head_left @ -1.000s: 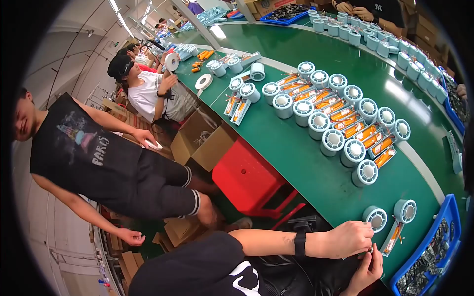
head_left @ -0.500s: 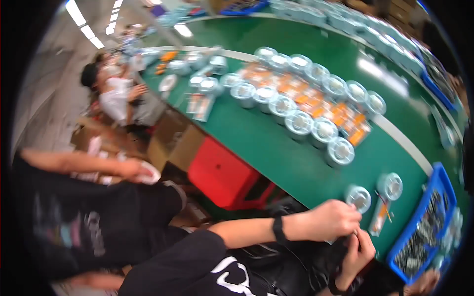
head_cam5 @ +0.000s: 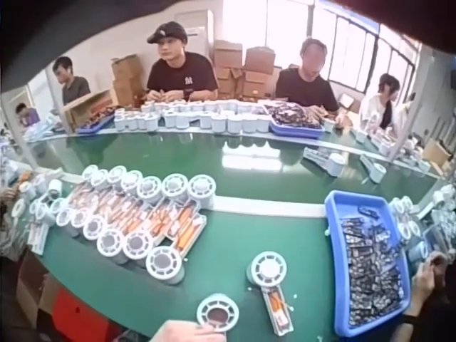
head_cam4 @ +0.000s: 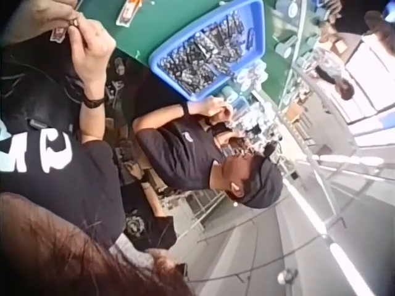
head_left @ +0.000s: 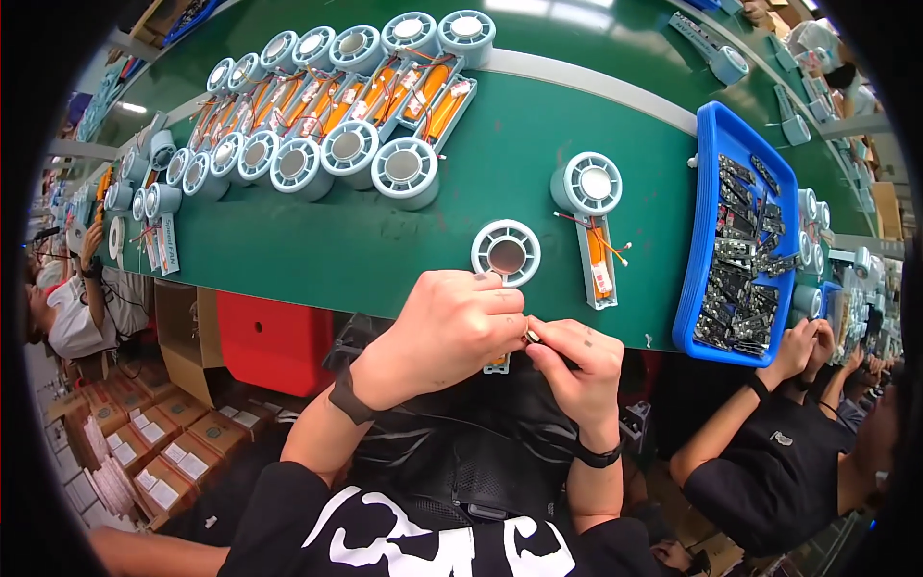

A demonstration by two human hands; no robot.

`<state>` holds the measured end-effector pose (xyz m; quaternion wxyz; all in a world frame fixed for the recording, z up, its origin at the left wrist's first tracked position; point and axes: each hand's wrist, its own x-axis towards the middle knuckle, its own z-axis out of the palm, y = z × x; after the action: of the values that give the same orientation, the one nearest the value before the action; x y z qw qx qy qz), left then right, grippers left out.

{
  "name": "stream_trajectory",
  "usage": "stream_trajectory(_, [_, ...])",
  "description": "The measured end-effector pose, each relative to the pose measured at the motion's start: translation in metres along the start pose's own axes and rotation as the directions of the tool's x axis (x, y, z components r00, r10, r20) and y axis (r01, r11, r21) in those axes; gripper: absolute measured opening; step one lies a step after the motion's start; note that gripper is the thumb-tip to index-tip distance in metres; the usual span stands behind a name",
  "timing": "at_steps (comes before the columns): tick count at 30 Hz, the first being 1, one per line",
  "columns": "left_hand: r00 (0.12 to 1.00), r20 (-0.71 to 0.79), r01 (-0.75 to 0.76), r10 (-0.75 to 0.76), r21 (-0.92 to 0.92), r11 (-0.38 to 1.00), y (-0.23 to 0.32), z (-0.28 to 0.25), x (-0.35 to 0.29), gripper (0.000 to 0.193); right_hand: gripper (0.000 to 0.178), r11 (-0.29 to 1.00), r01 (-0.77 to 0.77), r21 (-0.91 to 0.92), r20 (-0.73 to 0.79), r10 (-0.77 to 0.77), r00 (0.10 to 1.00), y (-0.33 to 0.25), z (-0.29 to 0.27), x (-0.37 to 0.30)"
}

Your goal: The person picks up a fan housing and a circuit board, connects the wires from the battery and motor to the board, and presses the board into the housing.

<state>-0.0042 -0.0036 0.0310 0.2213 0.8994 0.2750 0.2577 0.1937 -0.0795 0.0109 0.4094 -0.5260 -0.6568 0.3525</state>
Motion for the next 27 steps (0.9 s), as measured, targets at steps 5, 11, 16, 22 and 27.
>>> stream_trajectory(5, [1.000, -0.013, -0.007, 0.008, 0.030, 1.000, 0.002, 0.002, 0.000, 0.019, 0.026, 1.000, 0.019, 0.000, -0.008, -0.019, 1.000, 0.001, 0.000, -0.001])
stream_trajectory(11, [0.995, -0.093, 0.016, -0.024, -0.084, 0.996, 0.000, 0.009, -0.003, 0.019, 0.025, 0.944, -0.242, 0.223, 0.055, 0.236, 0.970, -0.001, 0.003, -0.006])
stream_trajectory(16, [0.999, -0.028, 0.035, -0.037, -0.048, 0.998, 0.002, 0.005, 0.000, 0.019, 0.025, 0.950, -0.223, 0.218, 0.044, 0.218, 0.975, 0.000, 0.006, -0.005])
stream_trajectory(22, [0.998, 0.011, 0.061, -0.060, -0.043, 0.997, 0.002, -0.001, 0.005, 0.020, 0.030, 0.986, -0.040, 0.160, -0.066, 0.051, 0.997, 0.002, 0.011, -0.004])
stream_trajectory(27, [0.999, 0.020, 0.033, -0.032, -0.028, 0.999, -0.001, 0.001, 0.003, 0.017, 0.034, 0.998, 0.031, 0.062, -0.076, -0.026, 0.997, 0.004, 0.010, -0.005])
